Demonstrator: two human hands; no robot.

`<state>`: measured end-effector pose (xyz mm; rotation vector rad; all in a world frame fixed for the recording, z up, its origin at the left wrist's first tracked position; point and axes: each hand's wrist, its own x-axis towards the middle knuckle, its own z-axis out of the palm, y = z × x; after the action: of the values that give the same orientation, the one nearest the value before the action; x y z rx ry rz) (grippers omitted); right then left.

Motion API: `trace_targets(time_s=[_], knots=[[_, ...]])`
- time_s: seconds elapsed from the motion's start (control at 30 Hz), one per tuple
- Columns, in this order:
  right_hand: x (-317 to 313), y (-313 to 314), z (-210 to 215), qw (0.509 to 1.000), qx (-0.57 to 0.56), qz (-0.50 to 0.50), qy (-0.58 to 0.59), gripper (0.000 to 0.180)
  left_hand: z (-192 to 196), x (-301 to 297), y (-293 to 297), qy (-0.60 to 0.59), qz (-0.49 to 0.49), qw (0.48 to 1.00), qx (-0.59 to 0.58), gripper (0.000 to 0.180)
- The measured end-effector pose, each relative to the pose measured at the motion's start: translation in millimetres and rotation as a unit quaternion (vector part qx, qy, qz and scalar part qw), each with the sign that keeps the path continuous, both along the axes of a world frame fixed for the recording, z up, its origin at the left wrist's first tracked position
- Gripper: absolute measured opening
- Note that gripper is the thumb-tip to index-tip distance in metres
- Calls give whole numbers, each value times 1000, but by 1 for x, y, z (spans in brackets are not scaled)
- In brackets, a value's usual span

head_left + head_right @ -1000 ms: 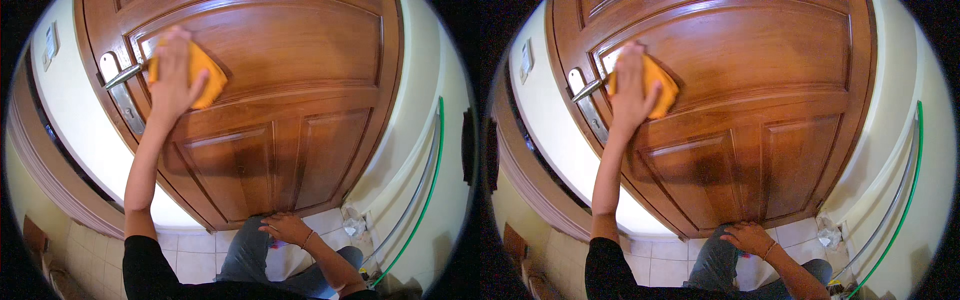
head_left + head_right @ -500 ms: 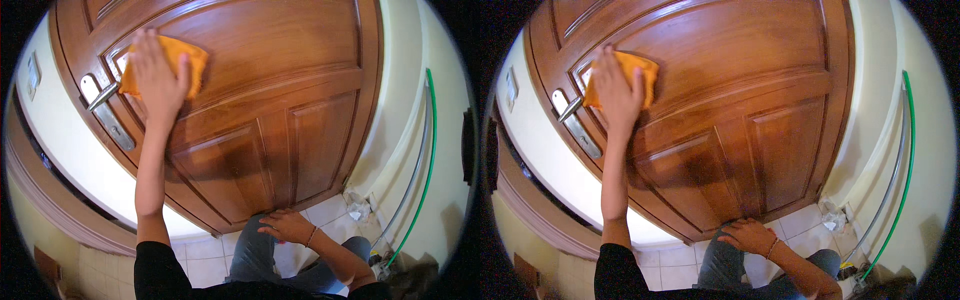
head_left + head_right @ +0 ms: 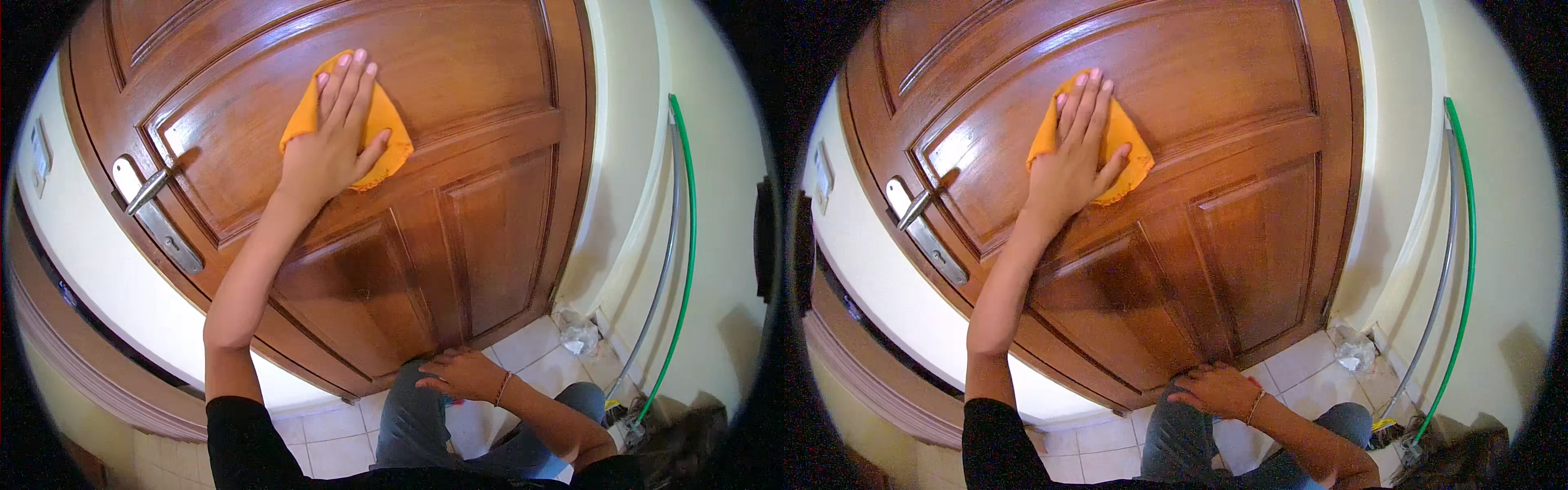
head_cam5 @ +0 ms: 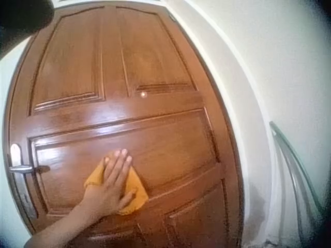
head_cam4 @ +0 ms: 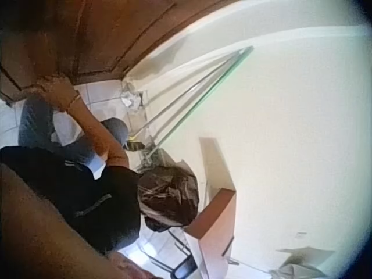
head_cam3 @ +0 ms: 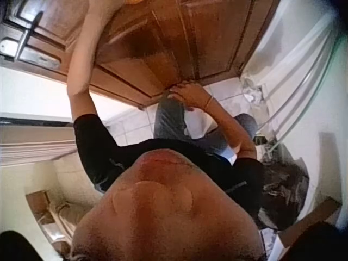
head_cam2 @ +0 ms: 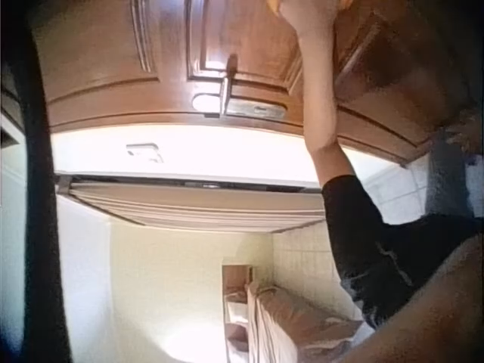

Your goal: Cleaning the surface and handle of a wooden hotel room door with a cloth.

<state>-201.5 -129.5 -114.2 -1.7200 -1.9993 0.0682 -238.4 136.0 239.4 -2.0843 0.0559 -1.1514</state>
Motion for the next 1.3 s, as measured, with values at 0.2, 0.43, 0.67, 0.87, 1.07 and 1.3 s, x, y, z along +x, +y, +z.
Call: trace_targets(time_s=[0.2, 0.43, 0.67, 0.87, 1.07, 1.3], knots=[[2, -1, 7, 1000, -4, 6, 6, 55, 26, 31, 2, -169, 16, 986, 3, 83], [13, -7, -7, 1000, 22, -14, -5, 54, 23, 90, -22, -30, -82, 996, 37, 83], [19, -16, -5, 999, 45, -5, 9, 52, 13, 147, -40, 5, -111, 992, 51, 85], [26, -22, -2, 998, 56, -18, 22, 51, 32, 184, -46, -85, -110, 990, 27, 88], [32, -25, -19, 998, 55, -7, 12, 53, 0, 252, -75, 12, -146, 989, 34, 91], [41, -25, -20, 998, 46, -9, 33, 61, 36, 291, -98, -186, -24, 979, 80, 94]])
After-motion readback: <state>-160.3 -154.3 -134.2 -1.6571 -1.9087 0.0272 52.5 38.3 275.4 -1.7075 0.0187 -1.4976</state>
